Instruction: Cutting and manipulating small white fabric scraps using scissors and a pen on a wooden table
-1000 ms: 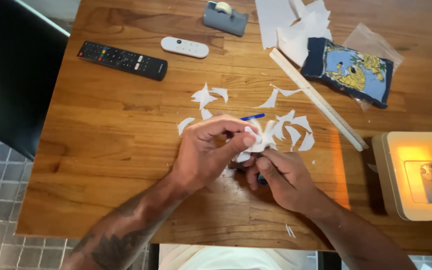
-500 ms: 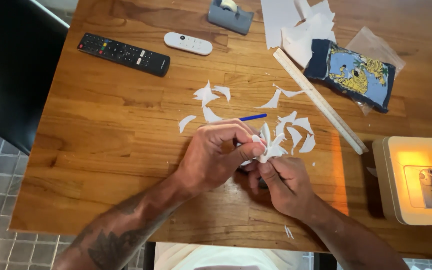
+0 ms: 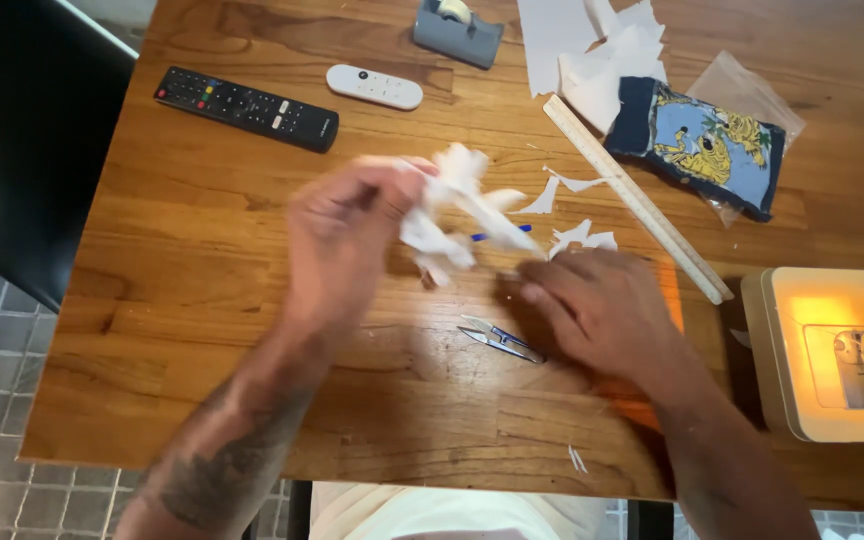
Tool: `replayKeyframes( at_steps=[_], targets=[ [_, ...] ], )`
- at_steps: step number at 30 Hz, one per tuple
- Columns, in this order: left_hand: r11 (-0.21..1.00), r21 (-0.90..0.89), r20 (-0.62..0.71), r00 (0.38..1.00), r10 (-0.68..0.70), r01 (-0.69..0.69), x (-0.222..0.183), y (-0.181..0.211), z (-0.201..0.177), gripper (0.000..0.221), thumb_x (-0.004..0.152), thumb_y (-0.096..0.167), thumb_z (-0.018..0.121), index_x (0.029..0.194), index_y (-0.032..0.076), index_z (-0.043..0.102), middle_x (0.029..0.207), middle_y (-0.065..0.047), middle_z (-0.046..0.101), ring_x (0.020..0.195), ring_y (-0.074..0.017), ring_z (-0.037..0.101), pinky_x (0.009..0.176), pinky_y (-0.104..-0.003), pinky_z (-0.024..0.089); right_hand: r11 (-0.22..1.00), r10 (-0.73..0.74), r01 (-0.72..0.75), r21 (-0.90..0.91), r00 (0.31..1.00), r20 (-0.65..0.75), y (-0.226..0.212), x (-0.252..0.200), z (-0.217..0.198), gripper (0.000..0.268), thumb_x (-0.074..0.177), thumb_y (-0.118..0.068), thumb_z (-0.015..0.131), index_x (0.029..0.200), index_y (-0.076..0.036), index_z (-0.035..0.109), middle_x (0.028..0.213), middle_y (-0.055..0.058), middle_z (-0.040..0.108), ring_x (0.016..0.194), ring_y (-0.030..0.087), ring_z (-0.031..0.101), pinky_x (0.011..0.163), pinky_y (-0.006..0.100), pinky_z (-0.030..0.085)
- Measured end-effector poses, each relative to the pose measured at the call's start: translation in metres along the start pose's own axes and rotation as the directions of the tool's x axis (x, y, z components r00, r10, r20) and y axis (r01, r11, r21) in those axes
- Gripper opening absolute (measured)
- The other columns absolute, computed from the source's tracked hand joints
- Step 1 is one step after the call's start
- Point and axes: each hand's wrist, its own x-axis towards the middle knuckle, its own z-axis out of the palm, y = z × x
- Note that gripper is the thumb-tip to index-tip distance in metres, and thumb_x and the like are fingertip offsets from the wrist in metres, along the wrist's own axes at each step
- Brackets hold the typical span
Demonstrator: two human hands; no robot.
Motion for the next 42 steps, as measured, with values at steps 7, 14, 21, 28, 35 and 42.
replayKeyframes(
  at_steps=[7, 14, 21, 28, 35, 42],
  targets=[
    [0.985, -0.147, -0.171, 0.978, -0.116, 0.091, 0.019, -0.013, -0.018, 0.013, 0.112, 0.018, 0.088, 0.105, 0.007, 0.087, 0.108, -0.008, 0.087, 0.093, -0.0085, 0.077, 0.084, -0.026, 0.068, 0.965, -0.047, 0.068, -0.254, 0.995, 0.087, 0.031, 0.001, 0.018, 0.027, 0.112, -0.037, 0.070, 0.125, -0.020, 0.086, 0.110, 0.008, 0.073, 0.103, 0.037, 0.072, 0.084, 0.050, 0.055],
    [0.863, -0.344, 0.002, 0.919, -0.395, 0.371, 0.018, -0.038, -0.006, 0.019, 0.106, 0.022, 0.090, 0.106, 0.003, 0.089, 0.094, -0.010, 0.086, 0.084, -0.0183, 0.086, 0.077, -0.038, 0.075, 0.992, -0.023, 0.022, -0.128, 1.000, -0.005, 0.052, 0.028, 0.073, 0.018, 0.104, -0.031, 0.085, 0.118, -0.020, 0.087, 0.117, 0.000, 0.078, 0.116, 0.030, 0.071, 0.092, 0.044, 0.055],
    [0.817, -0.336, 0.039, 0.874, -0.485, 0.468, 0.008, -0.038, 0.008, 0.023, 0.106, 0.024, 0.090, 0.109, 0.001, 0.089, 0.095, -0.012, 0.087, 0.082, -0.0198, 0.084, 0.076, -0.044, 0.076, 0.890, 0.454, -0.456, -0.002, 0.887, -0.085, 0.040, -0.016, 0.026, 0.012, 0.116, -0.024, 0.077, 0.125, -0.018, 0.082, 0.105, 0.007, 0.081, 0.106, 0.034, 0.080, 0.092, 0.048, 0.061],
    [0.762, -0.328, 0.170, 0.828, -0.534, 0.559, 0.001, -0.026, 0.012, 0.032, 0.107, 0.019, 0.079, 0.118, -0.011, 0.085, 0.089, -0.018, 0.079, 0.058, -0.0252, 0.073, 0.031, -0.048, 0.061, 0.844, 0.532, -0.513, 0.155, 0.837, -0.126, -0.049, -0.044, 0.000, 0.012, 0.106, -0.016, 0.080, 0.114, -0.007, 0.081, 0.109, 0.005, 0.085, 0.100, 0.026, 0.077, 0.092, 0.040, 0.059],
    [0.861, -0.156, 0.121, 0.874, -0.470, 0.484, 0.000, -0.025, 0.010, 0.035, 0.105, 0.026, 0.082, 0.122, -0.003, 0.091, 0.111, -0.011, 0.088, 0.093, -0.0132, 0.076, 0.082, -0.027, 0.065, 0.700, 0.667, -0.621, 0.353, 0.745, -0.013, -0.058, -0.073, -0.008, 0.017, 0.105, -0.023, 0.082, 0.116, -0.010, 0.083, 0.102, 0.000, 0.085, 0.087, 0.012, 0.075, 0.085, 0.028, 0.058],
    [0.863, -0.030, 0.177, 0.852, -0.493, 0.505, -0.010, -0.010, 0.021, 0.026, 0.101, 0.025, 0.083, 0.109, 0.002, 0.093, 0.121, -0.013, 0.094, 0.110, -0.0158, 0.084, 0.100, -0.029, 0.068, 0.788, 0.591, -0.520, 0.329, 0.790, -0.165, -0.084, -0.048, 0.003, 0.017, 0.103, -0.021, 0.084, 0.116, -0.010, 0.083, 0.093, 0.000, 0.084, 0.073, 0.010, 0.072, 0.074, 0.027, 0.058]
  ],
)
